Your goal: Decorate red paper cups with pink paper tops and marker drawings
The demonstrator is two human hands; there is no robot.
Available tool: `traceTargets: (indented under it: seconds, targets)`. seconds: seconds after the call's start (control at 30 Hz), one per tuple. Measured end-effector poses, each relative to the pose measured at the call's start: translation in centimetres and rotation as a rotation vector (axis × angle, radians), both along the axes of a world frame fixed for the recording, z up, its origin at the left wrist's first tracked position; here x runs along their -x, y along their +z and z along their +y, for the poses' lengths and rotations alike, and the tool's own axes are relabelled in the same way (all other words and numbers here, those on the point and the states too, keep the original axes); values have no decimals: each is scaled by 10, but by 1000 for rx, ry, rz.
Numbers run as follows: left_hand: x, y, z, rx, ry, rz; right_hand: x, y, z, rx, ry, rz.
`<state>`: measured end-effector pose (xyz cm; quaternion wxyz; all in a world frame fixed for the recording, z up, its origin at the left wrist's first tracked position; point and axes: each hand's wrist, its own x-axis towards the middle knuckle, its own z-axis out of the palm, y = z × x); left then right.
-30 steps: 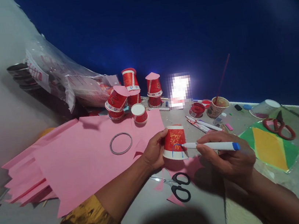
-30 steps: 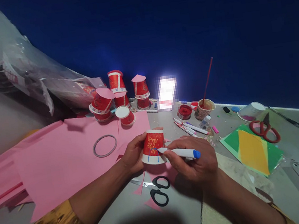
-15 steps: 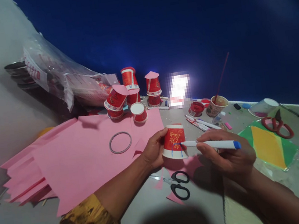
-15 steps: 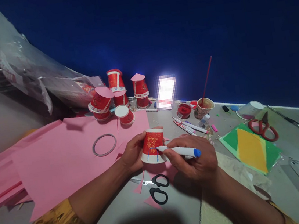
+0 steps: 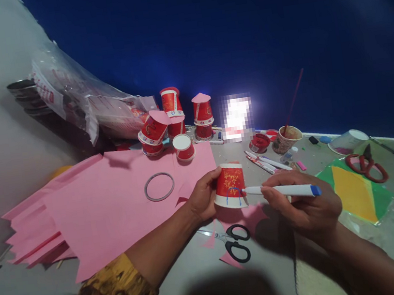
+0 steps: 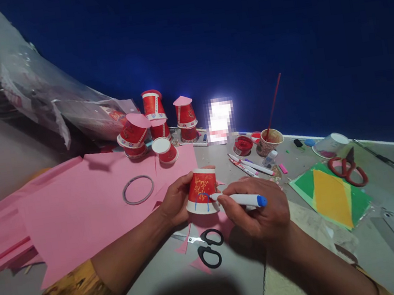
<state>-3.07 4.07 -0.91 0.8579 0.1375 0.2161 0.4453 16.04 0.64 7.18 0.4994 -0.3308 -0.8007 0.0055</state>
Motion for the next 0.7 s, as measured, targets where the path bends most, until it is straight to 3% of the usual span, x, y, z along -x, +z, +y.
traceTargets:
  seconds: [0.3, 0.7]
  targets:
    - [-3, 6, -2, 22, 43, 40, 0, -2, 2, 4, 10, -12]
    - [-6, 2, -3, -4, 51, 17, 2, -2, 1, 19, 28, -17]
